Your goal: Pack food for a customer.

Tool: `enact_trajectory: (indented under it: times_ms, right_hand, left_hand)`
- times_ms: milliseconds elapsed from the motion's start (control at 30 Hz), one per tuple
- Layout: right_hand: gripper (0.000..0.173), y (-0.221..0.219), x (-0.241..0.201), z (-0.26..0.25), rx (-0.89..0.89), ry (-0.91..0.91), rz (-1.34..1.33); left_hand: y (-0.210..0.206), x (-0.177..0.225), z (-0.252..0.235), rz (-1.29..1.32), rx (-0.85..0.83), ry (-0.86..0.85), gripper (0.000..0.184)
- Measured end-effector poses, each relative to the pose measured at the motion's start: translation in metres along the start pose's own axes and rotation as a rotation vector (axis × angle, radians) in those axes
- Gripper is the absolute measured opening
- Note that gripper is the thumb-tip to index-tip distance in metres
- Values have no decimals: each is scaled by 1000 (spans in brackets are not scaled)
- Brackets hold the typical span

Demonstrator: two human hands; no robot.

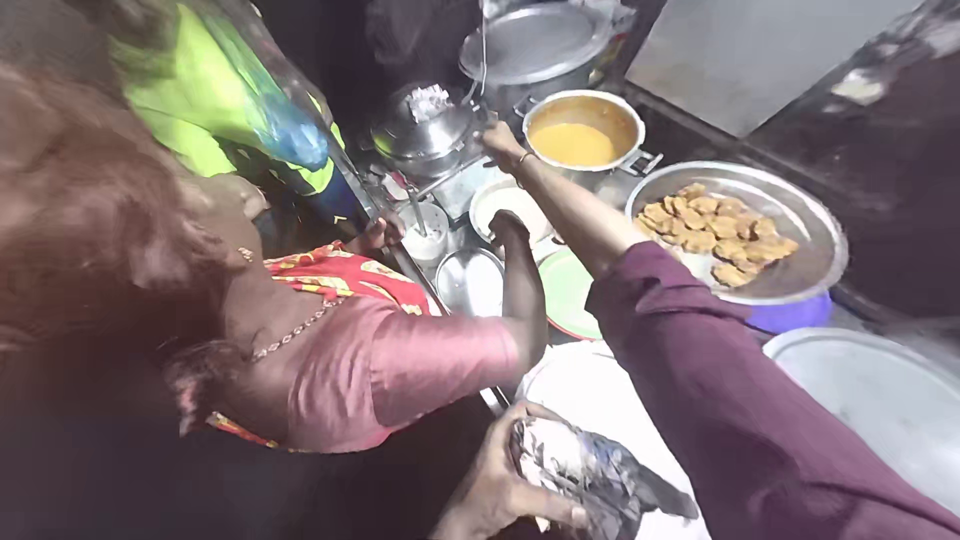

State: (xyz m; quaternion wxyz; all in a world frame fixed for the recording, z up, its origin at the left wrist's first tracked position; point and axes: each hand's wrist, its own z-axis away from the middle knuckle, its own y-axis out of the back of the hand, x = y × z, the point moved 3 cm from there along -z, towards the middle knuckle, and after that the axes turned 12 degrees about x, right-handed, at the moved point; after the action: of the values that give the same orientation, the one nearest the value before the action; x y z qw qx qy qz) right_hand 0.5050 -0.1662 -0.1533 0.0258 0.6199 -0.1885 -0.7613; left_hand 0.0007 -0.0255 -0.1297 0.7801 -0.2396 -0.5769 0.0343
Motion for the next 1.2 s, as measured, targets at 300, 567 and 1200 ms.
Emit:
enact_trajectory:
  times_ms: [300,567,1200]
  right_hand:
    - [44,193,28,153,129,237,266]
    - [79,288,127,453,-127,7,-404]
    - [46,300,249,630,507,-308,-772]
  left_hand:
    - [-9,-11,-29,93,99,250,76]
    - [-61,-48,-58,72,45,420,85]
    - [-116,-50,-26,-759,-521,64,65]
